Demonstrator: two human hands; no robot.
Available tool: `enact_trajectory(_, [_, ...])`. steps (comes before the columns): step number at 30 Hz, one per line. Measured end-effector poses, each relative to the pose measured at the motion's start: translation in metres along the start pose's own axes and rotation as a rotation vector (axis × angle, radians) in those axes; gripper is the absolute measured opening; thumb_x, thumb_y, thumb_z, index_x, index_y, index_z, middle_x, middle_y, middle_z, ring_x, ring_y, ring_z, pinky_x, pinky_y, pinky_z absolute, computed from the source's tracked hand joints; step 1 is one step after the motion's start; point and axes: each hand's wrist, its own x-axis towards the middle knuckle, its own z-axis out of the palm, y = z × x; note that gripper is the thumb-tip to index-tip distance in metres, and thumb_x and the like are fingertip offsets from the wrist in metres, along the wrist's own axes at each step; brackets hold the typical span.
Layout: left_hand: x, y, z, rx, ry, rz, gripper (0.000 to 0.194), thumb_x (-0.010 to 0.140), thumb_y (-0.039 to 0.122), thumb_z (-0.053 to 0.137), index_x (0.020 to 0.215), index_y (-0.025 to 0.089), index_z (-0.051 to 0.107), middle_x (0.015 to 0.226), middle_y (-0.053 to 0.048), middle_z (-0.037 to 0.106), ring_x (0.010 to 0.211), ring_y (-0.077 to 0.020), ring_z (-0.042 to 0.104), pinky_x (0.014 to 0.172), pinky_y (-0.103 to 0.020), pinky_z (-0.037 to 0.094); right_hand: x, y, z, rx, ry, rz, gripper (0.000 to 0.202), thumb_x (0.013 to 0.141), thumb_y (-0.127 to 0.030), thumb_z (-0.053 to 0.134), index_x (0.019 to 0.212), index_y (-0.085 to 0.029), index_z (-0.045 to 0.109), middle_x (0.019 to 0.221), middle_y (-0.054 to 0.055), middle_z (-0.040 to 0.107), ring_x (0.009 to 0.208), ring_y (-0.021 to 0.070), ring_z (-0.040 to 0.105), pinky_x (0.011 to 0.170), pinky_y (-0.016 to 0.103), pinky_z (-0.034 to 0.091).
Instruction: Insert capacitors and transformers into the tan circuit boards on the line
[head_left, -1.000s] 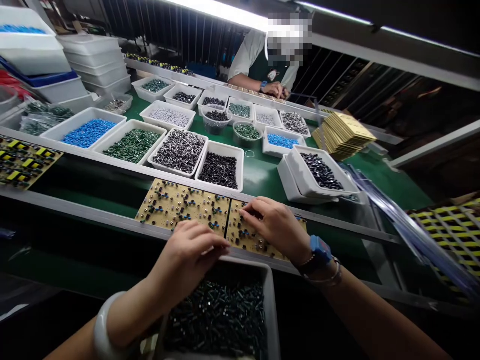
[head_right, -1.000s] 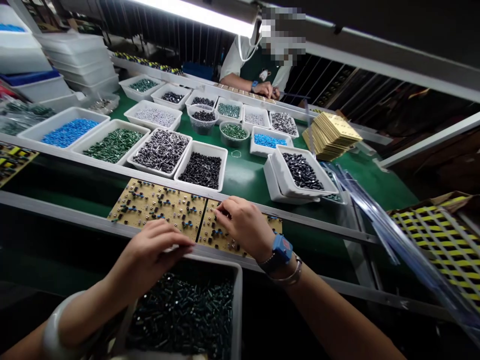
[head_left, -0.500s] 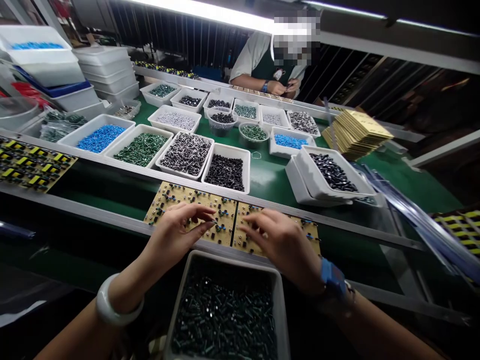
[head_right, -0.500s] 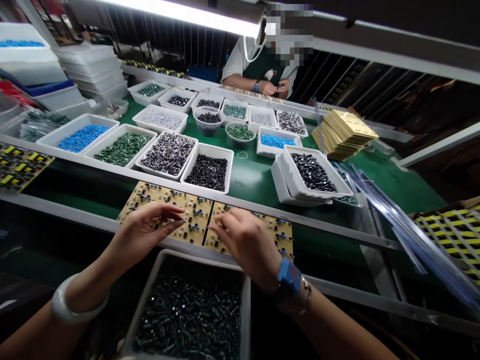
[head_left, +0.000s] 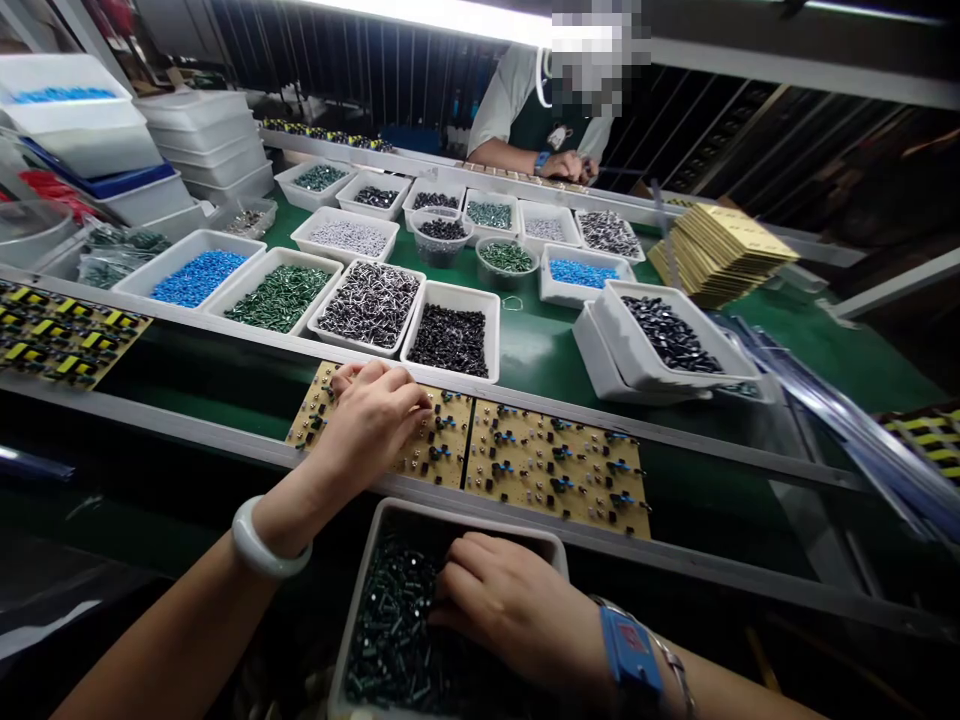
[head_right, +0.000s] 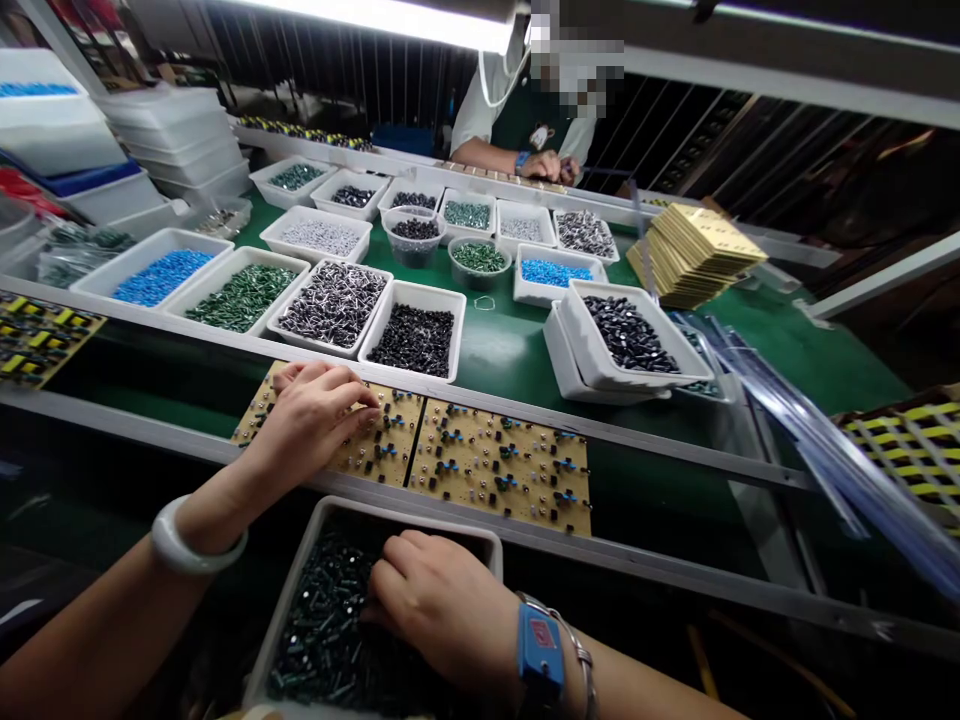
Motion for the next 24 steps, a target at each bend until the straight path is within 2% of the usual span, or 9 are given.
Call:
enact_trajectory(4, [0.003,0.000,0.000,0.052,-0.011,0.029,0.012,0.098,0.022,0.060,0.090,0.018,0.069,0.097,-0.007,0.067,0.097,-0.0266,0.052,0.091,-0.041,0.038,-0.004,0.000,0.003,0.122,0.084,0.022,0.022,0.104,-0.033,0.059,0.092,-0.015,0.061,0.083,0.003,0.064,0.073,0.0164,0.058,0.067,0.028,0.043])
enact_trajectory(8, [0.004,0.002,-0.002,0.080,-0.017,0.041,0.015,0.098,0.020,0.058,0.088,0.017,0.068,0.096,-0.008,0.066,0.097,-0.0275,0.051,0.091,-0.043,0.038,-0.006,0.001,0.002,0.170,0.144,0.008,0.020,0.105,-0.033,0.058,0.102,-0.015,0.066,0.087,0.004,0.067,0.075,0.0156,0.060,0.069,0.026,0.046])
enact_trajectory(10, [0.004,0.004,-0.002,0.094,-0.020,0.053,0.015,0.098,0.020,0.058,0.087,0.017,0.068,0.095,-0.008,0.065,0.096,-0.0273,0.051,0.090,-0.042,0.039,-0.006,0.001,-0.001,0.174,0.156,0.010,0.017,0.106,-0.026,0.056,0.110,-0.015,0.068,0.092,0.005,0.067,0.078,0.0157,0.062,0.070,0.025,0.047])
enact_trajectory(13, [0.003,0.008,-0.003,0.122,-0.022,0.063,0.017,0.099,0.020,0.057,0.088,0.016,0.069,0.094,-0.008,0.066,0.096,-0.0274,0.052,0.091,-0.043,0.039,-0.006,0.001,-0.009,0.205,0.214,0.023,0.025,0.108,-0.019,0.047,0.124,-0.015,0.066,0.099,0.007,0.068,0.084,0.0167,0.063,0.072,0.026,0.051])
enact_trajectory(17, [0.002,0.015,-0.004,0.183,0.017,0.037,0.020,0.099,0.023,0.058,0.085,0.019,0.071,0.090,-0.005,0.068,0.096,-0.0282,0.054,0.099,-0.051,0.030,-0.005,0.008,-0.028,0.312,0.380,0.097,0.023,0.107,-0.024,0.052,0.117,-0.016,0.070,0.097,0.008,0.069,0.086,0.0170,0.066,0.078,0.027,0.055])
enact_trajectory(19, [0.002,0.019,-0.005,0.187,0.027,0.024,0.020,0.099,0.022,0.058,0.086,0.020,0.072,0.089,-0.004,0.069,0.096,-0.0278,0.055,0.100,-0.053,0.027,-0.006,0.017,-0.040,0.342,0.427,0.163,0.023,0.106,-0.021,0.053,0.120,-0.018,0.070,0.104,0.009,0.069,0.094,0.0176,0.067,0.085,0.029,0.056])
enact_trajectory(21, [-0.002,0.027,-0.007,0.173,0.056,0.004,0.019,0.100,0.021,0.056,0.093,0.021,0.073,0.092,-0.005,0.070,0.096,-0.0276,0.056,0.101,-0.054,0.027,-0.008,0.029,-0.050,0.345,0.449,0.226,0.025,0.105,-0.018,0.052,0.124,-0.020,0.068,0.111,0.009,0.069,0.101,0.0186,0.067,0.091,0.031,0.056])
enact_trajectory(24, [-0.019,0.047,-0.008,0.077,0.082,0.038,0.017,0.101,0.023,0.056,0.107,0.021,0.071,0.102,-0.006,0.069,0.100,-0.0270,0.055,0.099,-0.049,0.032,-0.012,0.049,-0.059,0.314,0.471,0.333,0.016,0.101,-0.023,0.060,0.115,-0.021,0.069,0.107,0.007,0.072,0.097,0.0203,0.069,0.088,0.032,0.057])
